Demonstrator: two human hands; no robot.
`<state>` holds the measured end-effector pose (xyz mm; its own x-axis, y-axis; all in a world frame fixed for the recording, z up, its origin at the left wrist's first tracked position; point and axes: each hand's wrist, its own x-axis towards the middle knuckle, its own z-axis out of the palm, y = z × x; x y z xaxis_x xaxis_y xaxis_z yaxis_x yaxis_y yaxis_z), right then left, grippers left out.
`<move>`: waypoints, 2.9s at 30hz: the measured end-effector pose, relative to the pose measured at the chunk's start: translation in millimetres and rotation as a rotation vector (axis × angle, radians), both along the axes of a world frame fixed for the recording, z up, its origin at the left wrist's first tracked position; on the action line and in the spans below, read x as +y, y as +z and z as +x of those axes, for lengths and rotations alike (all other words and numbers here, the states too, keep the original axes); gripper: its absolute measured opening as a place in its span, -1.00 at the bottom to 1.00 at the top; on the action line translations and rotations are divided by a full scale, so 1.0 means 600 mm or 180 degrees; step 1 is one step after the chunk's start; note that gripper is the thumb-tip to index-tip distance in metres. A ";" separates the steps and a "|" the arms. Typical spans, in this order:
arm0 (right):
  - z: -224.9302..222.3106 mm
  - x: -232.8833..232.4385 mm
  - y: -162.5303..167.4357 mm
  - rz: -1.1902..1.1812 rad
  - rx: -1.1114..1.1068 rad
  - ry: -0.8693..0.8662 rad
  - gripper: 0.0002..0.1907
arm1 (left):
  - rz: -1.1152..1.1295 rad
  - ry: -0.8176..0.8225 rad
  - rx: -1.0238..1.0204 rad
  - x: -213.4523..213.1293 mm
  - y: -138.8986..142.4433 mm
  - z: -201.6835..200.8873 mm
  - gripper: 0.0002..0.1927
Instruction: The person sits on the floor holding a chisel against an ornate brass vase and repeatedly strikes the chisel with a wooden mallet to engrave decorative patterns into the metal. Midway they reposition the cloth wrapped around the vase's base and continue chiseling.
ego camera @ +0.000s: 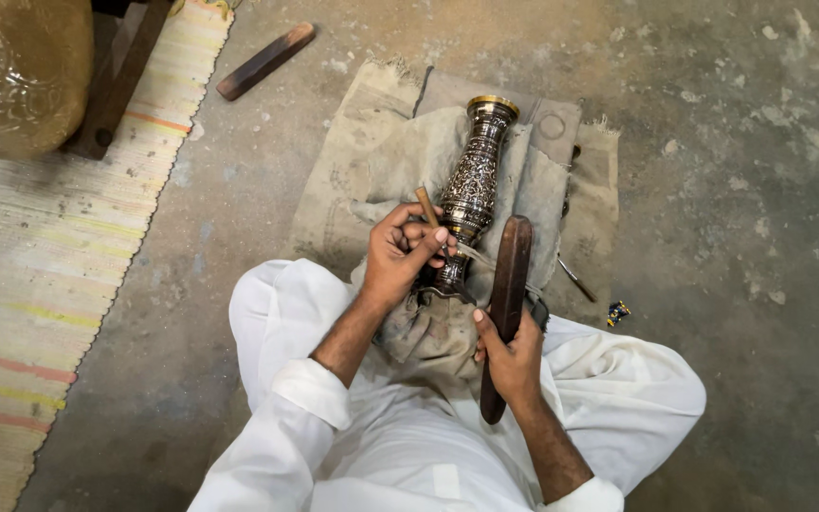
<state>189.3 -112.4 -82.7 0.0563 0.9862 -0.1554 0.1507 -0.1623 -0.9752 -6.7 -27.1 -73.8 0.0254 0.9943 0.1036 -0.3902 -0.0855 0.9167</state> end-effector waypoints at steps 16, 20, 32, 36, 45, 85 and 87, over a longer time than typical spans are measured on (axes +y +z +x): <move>0.005 0.012 -0.007 0.0011 0.0441 0.0051 -0.80 | 0.0074 -0.0002 -0.0012 0.008 0.020 -0.002 -0.69; 0.005 0.011 -0.008 -0.0099 0.0381 0.0000 -0.80 | 0.0061 -0.0037 -0.0068 0.006 0.017 -0.002 -0.69; 0.007 0.010 -0.015 -0.0122 0.0403 0.0051 -0.80 | -0.0046 -0.0050 -0.0140 0.000 0.005 -0.003 -0.69; 0.007 0.007 -0.017 -0.0228 0.0357 0.0029 -0.80 | -0.0120 -0.0097 -0.0080 -0.001 -0.002 -0.009 -0.68; 0.016 0.001 -0.024 -0.0414 0.0531 0.0146 -0.80 | -0.0680 -0.0494 -0.0152 0.011 -0.006 -0.043 -0.68; 0.168 0.215 0.233 0.0606 -0.3295 0.1655 -0.62 | 0.0325 -0.1451 0.2077 0.038 0.085 -0.035 -0.57; 0.165 0.212 0.233 0.0293 -0.3694 0.1563 -0.62 | 0.0387 -0.1406 0.2025 0.036 0.082 -0.036 -0.56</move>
<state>288.1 14.7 57.2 -0.2610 0.9464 -0.1902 0.9483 0.2146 -0.2336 -28.3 -5.2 -24.5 0.5071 0.8608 0.0440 0.1855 -0.1588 0.9697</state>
